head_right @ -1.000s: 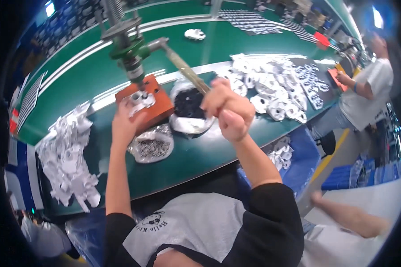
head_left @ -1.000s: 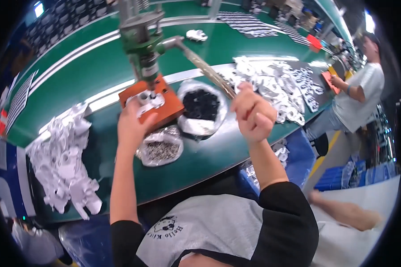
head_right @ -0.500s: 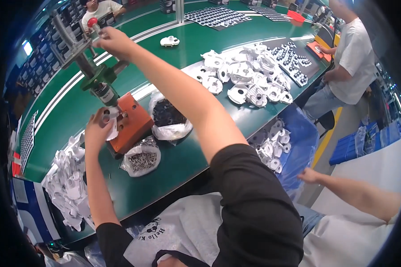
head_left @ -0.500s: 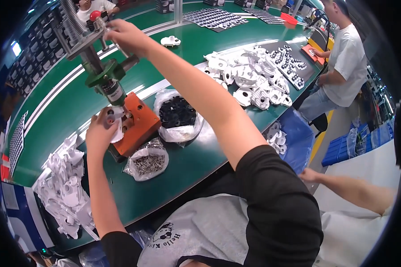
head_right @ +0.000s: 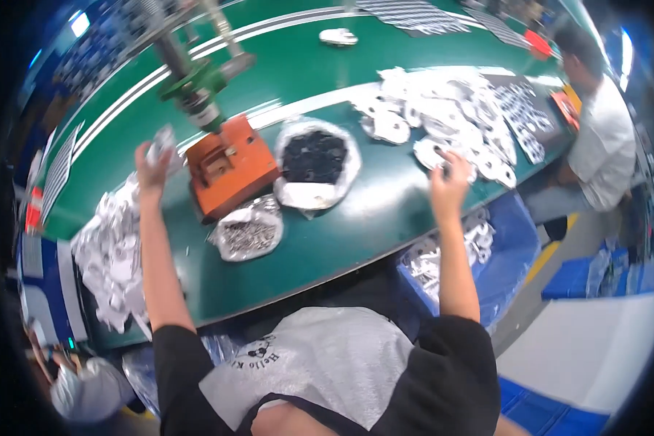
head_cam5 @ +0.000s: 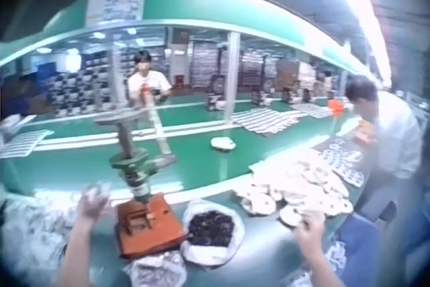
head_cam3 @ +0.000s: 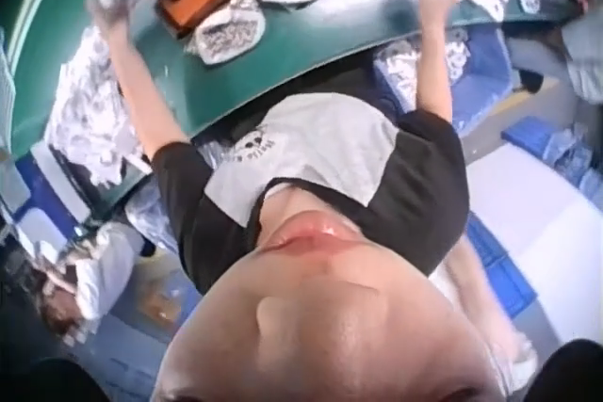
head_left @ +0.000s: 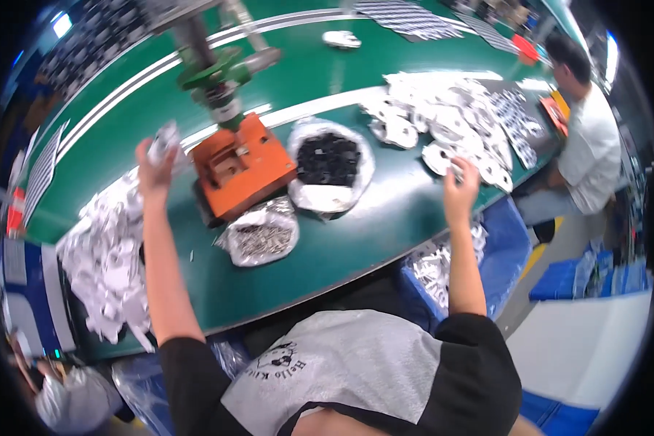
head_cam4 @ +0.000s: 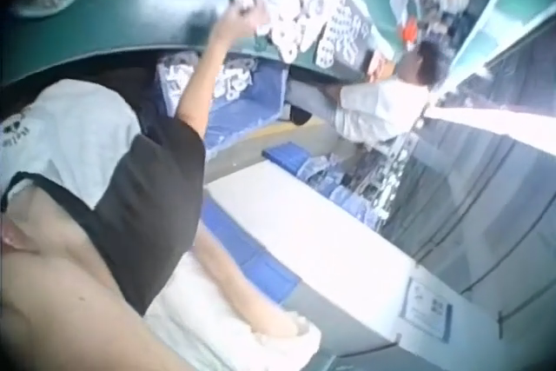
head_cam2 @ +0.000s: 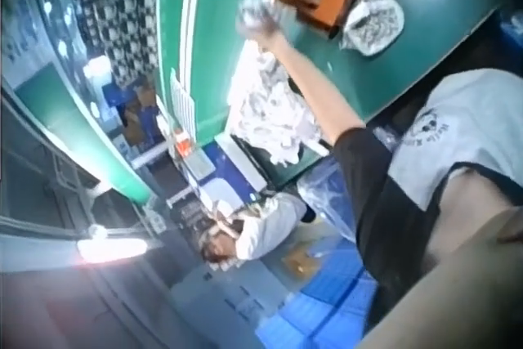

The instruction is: Assembling white plastic housings with black rubber rings and screws using a manual press machine.

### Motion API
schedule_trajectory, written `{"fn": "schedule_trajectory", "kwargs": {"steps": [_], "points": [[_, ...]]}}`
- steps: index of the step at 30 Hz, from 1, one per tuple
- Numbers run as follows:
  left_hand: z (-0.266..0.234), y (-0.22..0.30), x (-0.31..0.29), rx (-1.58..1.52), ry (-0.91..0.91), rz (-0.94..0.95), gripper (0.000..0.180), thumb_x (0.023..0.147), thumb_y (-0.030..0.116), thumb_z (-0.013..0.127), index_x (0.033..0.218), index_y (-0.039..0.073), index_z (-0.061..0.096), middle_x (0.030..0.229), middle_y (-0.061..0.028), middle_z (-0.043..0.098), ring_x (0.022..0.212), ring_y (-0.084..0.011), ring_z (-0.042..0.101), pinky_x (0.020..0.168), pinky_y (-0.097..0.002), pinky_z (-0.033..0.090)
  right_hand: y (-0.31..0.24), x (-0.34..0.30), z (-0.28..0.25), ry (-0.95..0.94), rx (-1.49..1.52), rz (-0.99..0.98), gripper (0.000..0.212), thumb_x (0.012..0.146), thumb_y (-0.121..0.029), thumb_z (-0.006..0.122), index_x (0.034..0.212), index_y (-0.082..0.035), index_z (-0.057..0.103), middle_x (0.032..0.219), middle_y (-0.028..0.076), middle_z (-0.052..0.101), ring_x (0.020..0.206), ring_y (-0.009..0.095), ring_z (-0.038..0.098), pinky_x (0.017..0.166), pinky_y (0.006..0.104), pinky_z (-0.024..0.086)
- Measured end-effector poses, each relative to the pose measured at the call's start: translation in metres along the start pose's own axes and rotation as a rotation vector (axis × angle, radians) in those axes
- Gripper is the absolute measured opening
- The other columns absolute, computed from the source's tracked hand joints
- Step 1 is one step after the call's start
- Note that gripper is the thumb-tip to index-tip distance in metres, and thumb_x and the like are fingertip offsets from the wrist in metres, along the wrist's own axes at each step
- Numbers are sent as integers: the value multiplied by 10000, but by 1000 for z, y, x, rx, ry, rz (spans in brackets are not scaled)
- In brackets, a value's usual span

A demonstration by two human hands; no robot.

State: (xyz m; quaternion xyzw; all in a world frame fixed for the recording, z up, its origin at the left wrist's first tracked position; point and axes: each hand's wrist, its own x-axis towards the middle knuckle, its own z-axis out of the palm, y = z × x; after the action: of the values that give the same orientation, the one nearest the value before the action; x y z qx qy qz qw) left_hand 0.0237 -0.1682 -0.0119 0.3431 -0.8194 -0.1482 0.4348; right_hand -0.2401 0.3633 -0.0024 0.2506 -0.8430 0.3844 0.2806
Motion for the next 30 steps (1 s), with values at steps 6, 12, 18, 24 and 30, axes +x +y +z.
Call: {"fn": "schedule_trajectory", "kwargs": {"steps": [6, 12, 18, 24, 30], "points": [[79, -17, 33, -576, -220, -357, 516, 827, 80, 604, 1263, 36, 331, 968, -134, 551, 738, -200, 613, 633, -284, 536, 91, 1, -20, 38, -478, -37, 510, 713, -235, 668, 1185, -84, 547, 1263, 208, 478, 1140, 381, 462, 948, 482, 371], [-10, 40, -10, -98, -242, -91, 442, 789, 179, 659, 1173, 60, 476, 868, -197, 634, 840, -380, 608, 774, -417, 478, 122, 15, -16, -197, -492, 77, 632, 729, -161, 645, 1317, -86, 425, 1338, 221, 411, 1226, 398, 397, 1008, 481, 317], [-101, -5, 17, 721, -485, -269, 535, 748, 345, 679, 1172, 78, 492, 1137, -206, 554, 1079, -404, 518, 881, -471, 447, 105, 29, -20, -309, -326, 14, 652, 730, -82, 670, 1320, -33, 398, 1227, 205, 502, 1126, 369, 481, 939, 422, 384], [-44, -37, 44, 641, -408, -167, 411, 808, 408, 572, 1096, 116, 588, 1143, -174, 576, 1078, -394, 537, 875, -486, 452, 104, 17, -25, -233, -402, -12, 696, 725, -139, 694, 1344, -66, 383, 1230, 177, 519, 1117, 355, 501, 922, 441, 384], [-8, -91, 55, 915, -442, -245, 300, 864, 273, 472, 1050, 113, 646, 1001, -154, 612, 1008, -350, 574, 851, -444, 465, 44, 2, -25, -169, -439, 111, 731, 729, -150, 691, 1364, -36, 348, 1250, 210, 497, 1143, 365, 482, 950, 452, 360]]}}
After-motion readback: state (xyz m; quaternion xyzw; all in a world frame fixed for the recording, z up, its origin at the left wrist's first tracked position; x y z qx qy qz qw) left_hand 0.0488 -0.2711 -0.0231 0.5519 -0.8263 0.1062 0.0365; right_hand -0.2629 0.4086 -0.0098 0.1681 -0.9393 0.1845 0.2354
